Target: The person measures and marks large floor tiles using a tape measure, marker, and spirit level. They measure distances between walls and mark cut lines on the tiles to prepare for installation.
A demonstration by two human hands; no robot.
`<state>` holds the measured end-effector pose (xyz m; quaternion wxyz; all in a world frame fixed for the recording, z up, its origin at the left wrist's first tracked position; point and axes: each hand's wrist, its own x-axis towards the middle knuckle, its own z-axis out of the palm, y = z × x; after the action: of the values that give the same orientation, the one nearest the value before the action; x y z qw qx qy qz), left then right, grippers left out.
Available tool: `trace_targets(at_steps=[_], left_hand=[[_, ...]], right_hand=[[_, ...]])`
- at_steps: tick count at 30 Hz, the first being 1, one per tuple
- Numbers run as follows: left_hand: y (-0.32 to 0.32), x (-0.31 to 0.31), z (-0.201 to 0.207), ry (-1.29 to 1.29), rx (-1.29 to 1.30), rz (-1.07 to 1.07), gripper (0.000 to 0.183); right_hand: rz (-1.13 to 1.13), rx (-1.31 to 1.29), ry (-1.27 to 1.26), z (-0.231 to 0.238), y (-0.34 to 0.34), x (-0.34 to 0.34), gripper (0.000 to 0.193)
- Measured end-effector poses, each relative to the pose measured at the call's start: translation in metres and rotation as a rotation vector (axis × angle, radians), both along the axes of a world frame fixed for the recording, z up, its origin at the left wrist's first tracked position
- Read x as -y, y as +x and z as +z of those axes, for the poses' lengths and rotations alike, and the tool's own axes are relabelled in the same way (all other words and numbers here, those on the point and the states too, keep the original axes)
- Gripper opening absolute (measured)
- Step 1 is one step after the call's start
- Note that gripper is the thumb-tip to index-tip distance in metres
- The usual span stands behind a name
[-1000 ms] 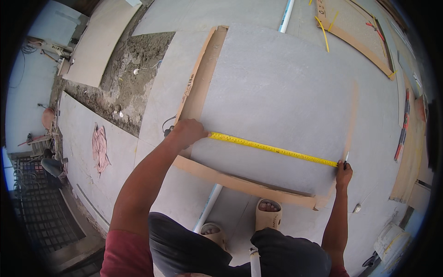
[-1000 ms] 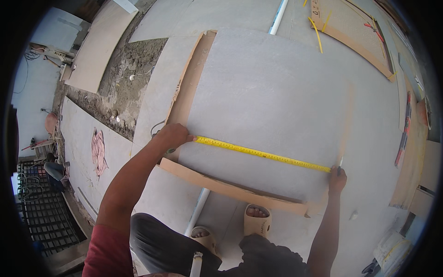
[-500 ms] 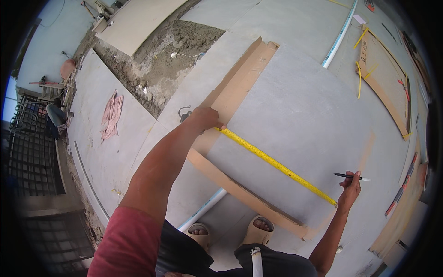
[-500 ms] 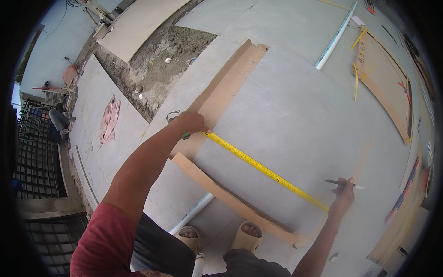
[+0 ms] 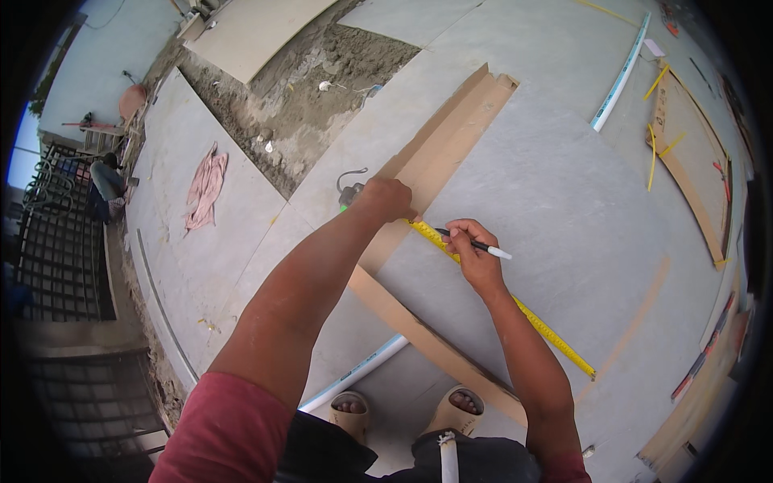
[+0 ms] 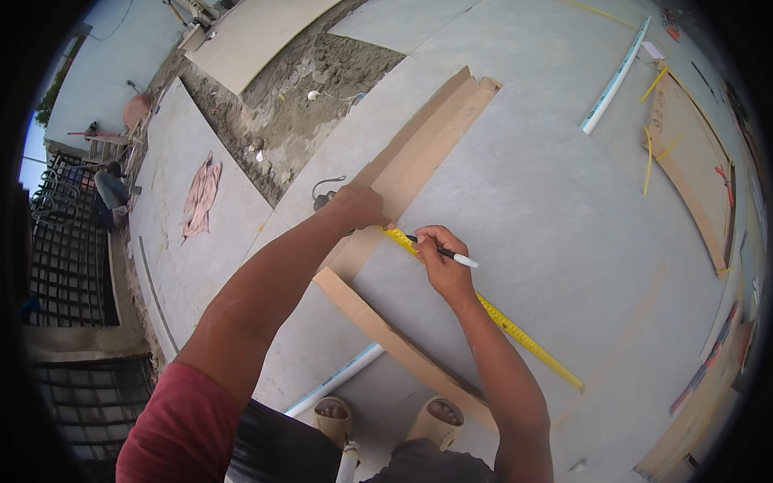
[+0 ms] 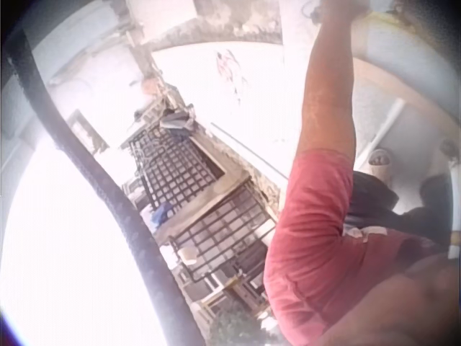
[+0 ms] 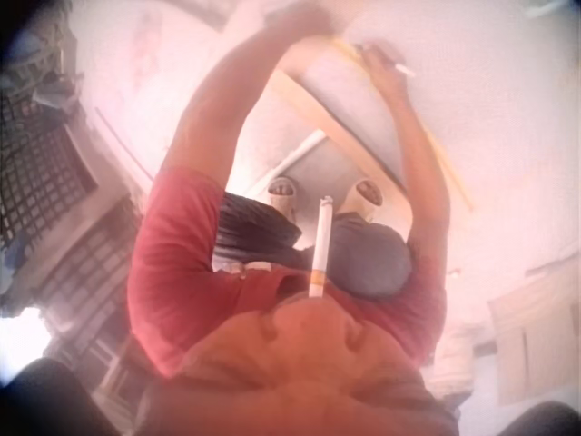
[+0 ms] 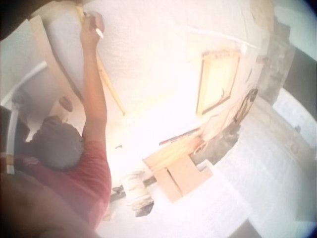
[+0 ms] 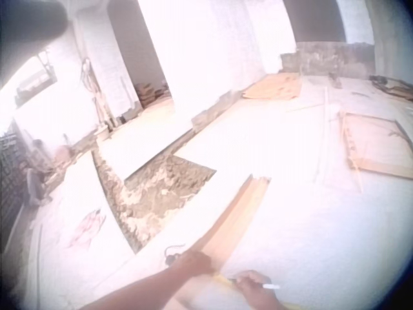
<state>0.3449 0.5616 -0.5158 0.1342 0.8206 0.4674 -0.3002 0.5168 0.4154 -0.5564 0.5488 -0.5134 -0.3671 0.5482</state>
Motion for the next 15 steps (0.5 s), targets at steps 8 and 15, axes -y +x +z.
trace_targets(at_steps=[8,15], left_hand=[[0.003,0.004,-0.002,0.039,-0.03,0.026,0.055],[0.005,0.001,0.004,-0.048,-0.009,0.056,0.058]], right_hand=[[-0.025,0.314,0.077,-0.032,-0.02,-0.015,0.004],[-0.025,0.367,0.086,-0.028,-0.021,-0.015,0.004]])
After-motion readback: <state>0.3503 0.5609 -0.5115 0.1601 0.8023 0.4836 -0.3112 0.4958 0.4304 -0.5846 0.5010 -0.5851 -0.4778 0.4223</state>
